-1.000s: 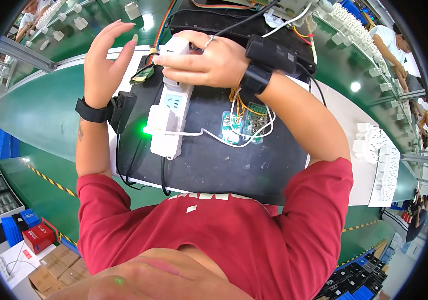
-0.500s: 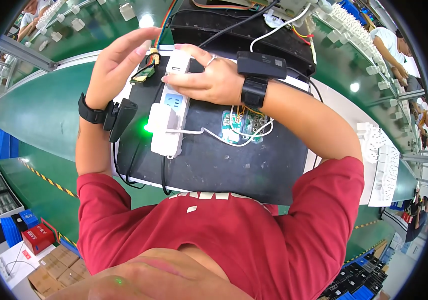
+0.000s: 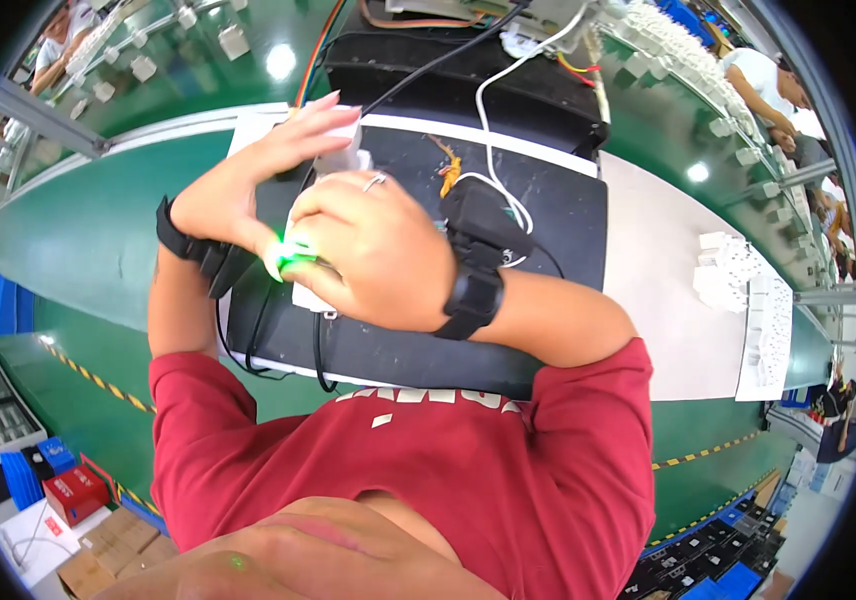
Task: Testing power adapters by plugging them into a test rig and observing the status on a monitor before packing.
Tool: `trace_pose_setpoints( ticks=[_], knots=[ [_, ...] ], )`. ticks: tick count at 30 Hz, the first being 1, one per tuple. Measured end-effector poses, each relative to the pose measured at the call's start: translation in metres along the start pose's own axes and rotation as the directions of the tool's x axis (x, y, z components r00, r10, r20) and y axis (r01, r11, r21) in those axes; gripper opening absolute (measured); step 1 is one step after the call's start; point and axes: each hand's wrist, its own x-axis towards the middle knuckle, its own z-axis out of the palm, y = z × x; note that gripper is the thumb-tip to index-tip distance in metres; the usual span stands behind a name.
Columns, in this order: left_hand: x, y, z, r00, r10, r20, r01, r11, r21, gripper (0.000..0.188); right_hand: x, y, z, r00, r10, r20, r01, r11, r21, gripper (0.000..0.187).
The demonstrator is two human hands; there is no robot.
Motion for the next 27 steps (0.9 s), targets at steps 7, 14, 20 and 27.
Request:
trace_pose_setpoints(
  ticks=[7,14,20,27],
  knots=[
    [-0.112,0.065,-0.027,0.998,-0.052,0.026,0.053,0.998,-0.029,0.103,0.024,-0.113,0.087,0.988,-0.077,-0.137,0.067,0.995,-0.077,0.019],
    [-0.148,0.073,-0.032,0.998,-0.054,0.009,0.055,0.998,-0.032,0.101,0.026,-0.147,0.123,0.966,-0.110,-0.232,0.035,0.951,-0.306,0.018],
    [-0.155,0.079,-0.036,0.997,-0.071,0.023,0.072,0.995,-0.064,0.100,0.029,-0.161,0.126,0.980,-0.022,-0.196,-0.039,0.952,-0.304,0.017],
    [-0.162,0.090,-0.036,0.996,-0.070,0.061,0.075,0.994,-0.077,0.101,0.062,-0.119,0.083,0.971,0.057,-0.233,-0.099,0.980,-0.173,0.018]
  ],
)
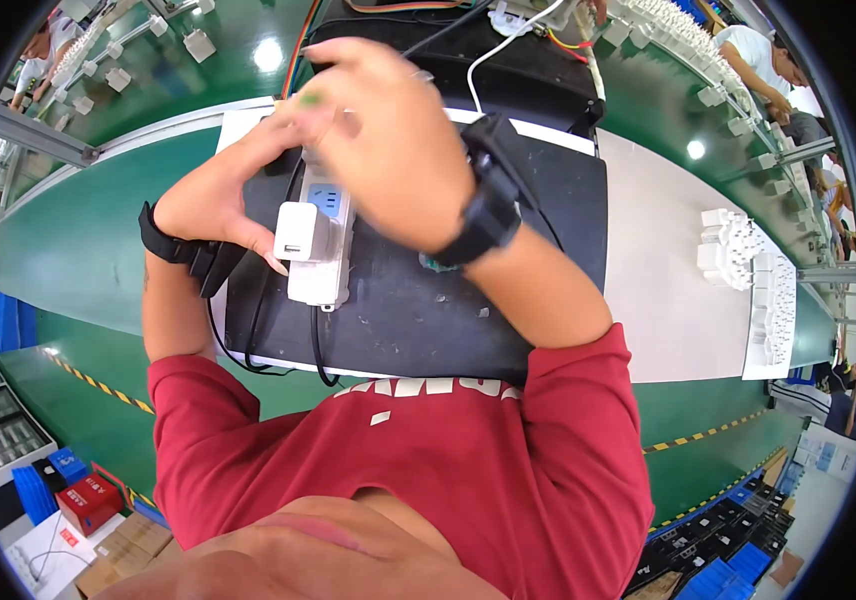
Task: Testing power adapters by plugging them into a test rig and observing the status on a monitor before packing.
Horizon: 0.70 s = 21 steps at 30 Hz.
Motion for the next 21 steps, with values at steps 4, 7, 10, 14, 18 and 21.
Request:
trace_pose_setpoints(
  ticks=[4,7,10,14,18,21],
  knots=[
    [-0.008,0.017,0.005,0.988,-0.103,-0.117,0.106,0.994,0.026,0.106,-0.008,0.037,0.017,0.902,0.403,0.157,-0.432,0.832,0.348,0.025],
    [-0.026,0.039,0.006,0.943,-0.296,-0.153,0.333,0.830,0.447,0.103,-0.008,0.023,0.026,0.811,0.532,0.244,-0.585,0.749,0.310,0.023],
    [-0.037,0.057,0.011,0.956,-0.244,-0.164,0.293,0.839,0.458,0.090,-0.010,0.018,0.032,0.858,0.475,0.193,-0.512,0.823,0.247,0.024],
    [-0.042,0.056,0.028,0.965,-0.229,-0.131,0.253,0.943,0.218,0.074,-0.007,0.007,0.031,0.947,0.293,0.134,-0.301,0.953,0.045,0.024],
    [-0.041,0.048,0.049,0.905,-0.384,-0.185,0.382,0.923,-0.045,0.062,-0.005,0.006,0.035,0.976,0.191,0.104,-0.182,0.979,-0.088,0.024],
    [-0.043,0.038,0.067,0.872,-0.388,-0.297,0.373,0.921,-0.108,0.052,-0.003,0.005,0.038,0.965,0.241,0.100,-0.236,0.970,-0.058,0.024]
  ],
)
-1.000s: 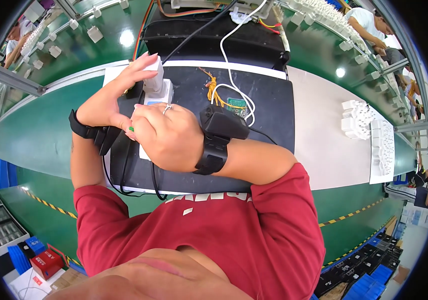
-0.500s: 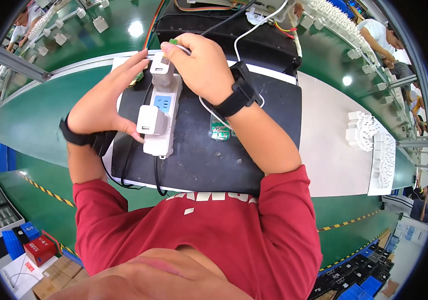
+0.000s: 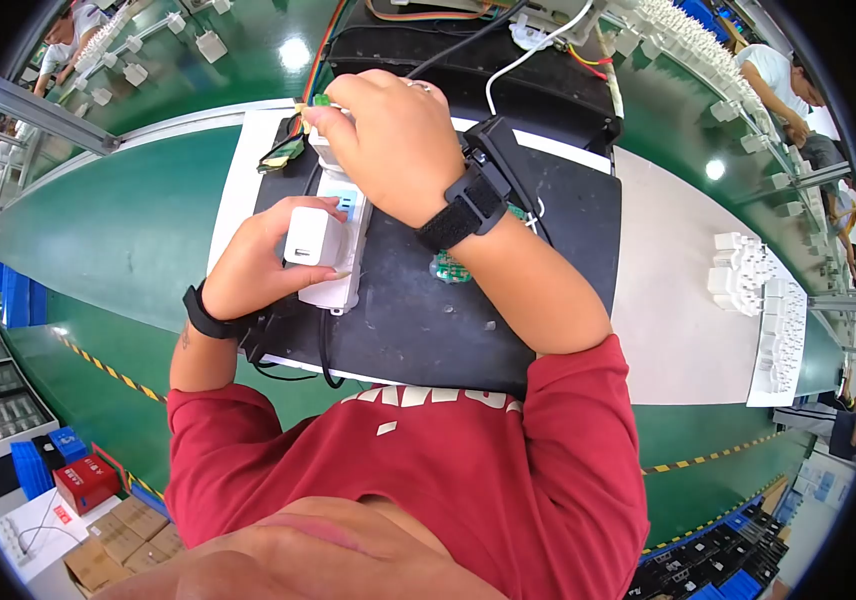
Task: Testing power adapters by plugging them into a test rig and observing the status on a monitor before packing.
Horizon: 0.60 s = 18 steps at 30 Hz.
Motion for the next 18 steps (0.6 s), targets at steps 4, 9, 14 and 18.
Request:
trace_pose_setpoints(
  ticks=[4,9,14,18],
  knots=[
    [0.001,0.000,-0.001,0.995,0.096,-0.027,-0.091,0.986,0.143,0.049,-0.002,0.003,0.000,0.998,-0.051,-0.025,0.049,0.998,-0.041,0.021],
    [-0.010,0.012,-0.012,0.985,-0.014,-0.174,-0.012,0.989,-0.145,0.049,-0.017,-0.002,0.005,0.991,-0.124,-0.052,0.118,0.988,-0.094,0.015],
    [0.004,0.009,-0.083,0.901,-0.138,-0.412,-0.076,0.884,-0.462,0.053,-0.017,-0.003,0.011,0.997,-0.075,-0.021,0.072,0.991,-0.114,0.014],
    [0.061,-0.062,-0.138,0.851,-0.203,-0.484,0.138,0.976,-0.168,0.049,-0.017,-0.007,0.023,0.996,-0.064,0.059,0.073,0.983,-0.169,0.017]
  ],
)
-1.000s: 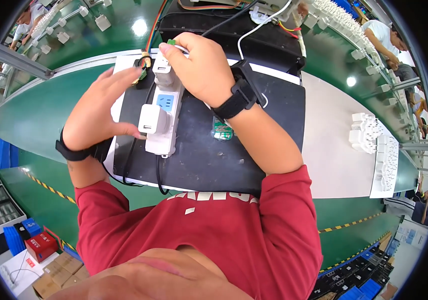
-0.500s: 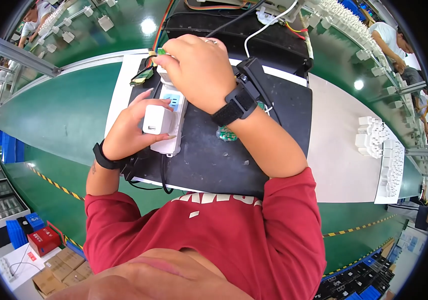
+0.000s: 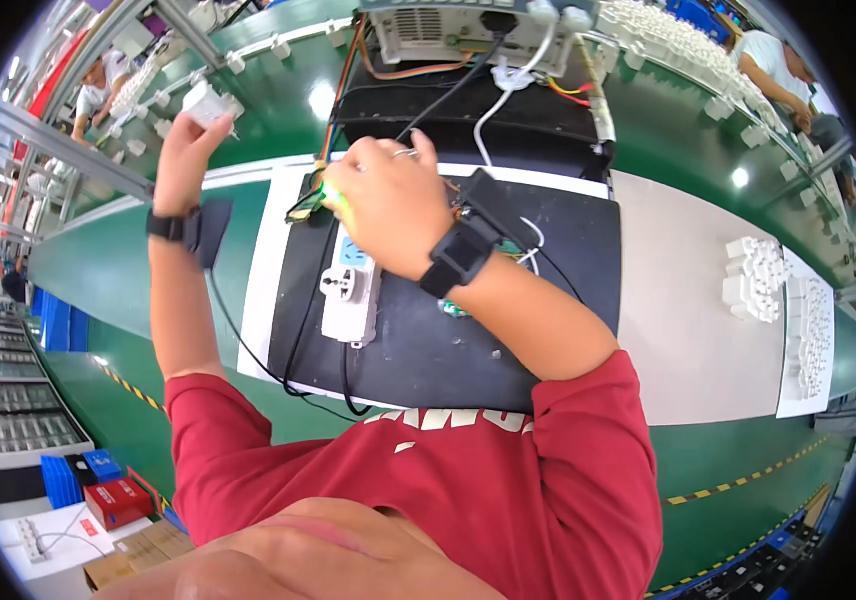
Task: Testing power adapters by plugging them into a test rig and observing the status on a monitor before packing.
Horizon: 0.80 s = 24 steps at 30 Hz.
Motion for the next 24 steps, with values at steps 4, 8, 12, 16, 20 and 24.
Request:
trace_pose_setpoints(
  ticks=[4,8,12,16,20,24],
  knots=[
    [0.081,-0.105,-0.005,0.932,0.359,0.043,-0.184,0.368,0.912,0.039,-0.012,-0.008,0.009,0.996,-0.027,-0.084,0.029,0.999,0.023,0.042],
    [0.109,-0.132,0.006,0.962,0.135,0.237,-0.186,-0.312,0.932,0.020,-0.042,-0.016,-0.065,0.998,0.064,0.016,-0.066,0.953,0.296,0.053],
    [0.144,-0.163,0.008,0.895,0.096,0.435,-0.364,-0.407,0.838,0.014,-0.123,0.006,-0.120,0.916,0.390,-0.097,-0.391,0.920,0.011,0.044],
    [0.172,-0.182,0.007,0.812,0.232,0.536,-0.385,-0.479,0.789,0.016,-0.234,0.058,-0.157,0.513,0.686,-0.516,-0.848,0.500,-0.179,0.046],
    [0.170,-0.153,0.006,0.825,0.129,0.550,-0.446,-0.449,0.774,0.018,-0.297,0.088,-0.195,0.152,0.671,-0.726,-0.983,0.182,-0.038,0.056],
    [0.149,-0.137,-0.008,0.861,0.125,0.494,-0.417,-0.382,0.825,0.020,-0.294,0.098,-0.211,-0.001,0.722,-0.692,-0.999,0.033,0.036,0.066]
  ],
)
